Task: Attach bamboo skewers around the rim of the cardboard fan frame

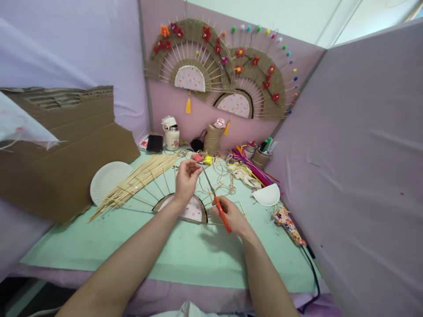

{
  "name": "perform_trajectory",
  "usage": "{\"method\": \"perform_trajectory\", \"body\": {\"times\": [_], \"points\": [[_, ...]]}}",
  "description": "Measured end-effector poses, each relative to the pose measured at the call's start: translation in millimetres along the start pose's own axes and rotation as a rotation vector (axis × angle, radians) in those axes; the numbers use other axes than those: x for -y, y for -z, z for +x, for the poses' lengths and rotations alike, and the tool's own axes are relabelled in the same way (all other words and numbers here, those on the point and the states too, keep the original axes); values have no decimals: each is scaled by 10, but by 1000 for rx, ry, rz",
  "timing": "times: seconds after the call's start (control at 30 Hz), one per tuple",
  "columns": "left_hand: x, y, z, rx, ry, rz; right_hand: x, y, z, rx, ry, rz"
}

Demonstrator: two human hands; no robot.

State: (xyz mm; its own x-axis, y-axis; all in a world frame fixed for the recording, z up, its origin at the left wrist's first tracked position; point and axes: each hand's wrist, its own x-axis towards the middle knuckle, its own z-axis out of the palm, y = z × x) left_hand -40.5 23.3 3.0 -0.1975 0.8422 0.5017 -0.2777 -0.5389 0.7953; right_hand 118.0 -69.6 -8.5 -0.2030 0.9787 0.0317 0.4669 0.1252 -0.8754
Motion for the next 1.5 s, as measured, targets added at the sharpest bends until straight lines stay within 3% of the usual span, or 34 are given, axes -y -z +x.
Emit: {"method": "perform_trajectory", "body": {"times": [0.33,0.7,0.83,0.93,1.03,1.13,1.23,1.4,1.5], "points": [[-30,-70,-73,99,119,-108,48,-29,-7,-25,-35,89],[-8,-69,-90,137,201,-56,-37,-83,61,-77,-63,70],[13,-54,-64,96,193,-60,-86,-65,90,-206,-44,31],[48,-1,-4,-8,185,-74,-105,98,84,-406,-58,-91],[88,54,60,-118,247,-120,-142,386,71,-518,-200,-379],[102,73,93,-188,293,-197,-226,680,116,-467,-406,-675],[80,60,97,-226,296,-247,-355,873,239,-404,-554,-824],[57,51,108,-235,363,-307,-561,984,427,-336,-637,-898],[62,65,124,-252,383,-323,-548,1001,465,-342,-633,-988]]}}
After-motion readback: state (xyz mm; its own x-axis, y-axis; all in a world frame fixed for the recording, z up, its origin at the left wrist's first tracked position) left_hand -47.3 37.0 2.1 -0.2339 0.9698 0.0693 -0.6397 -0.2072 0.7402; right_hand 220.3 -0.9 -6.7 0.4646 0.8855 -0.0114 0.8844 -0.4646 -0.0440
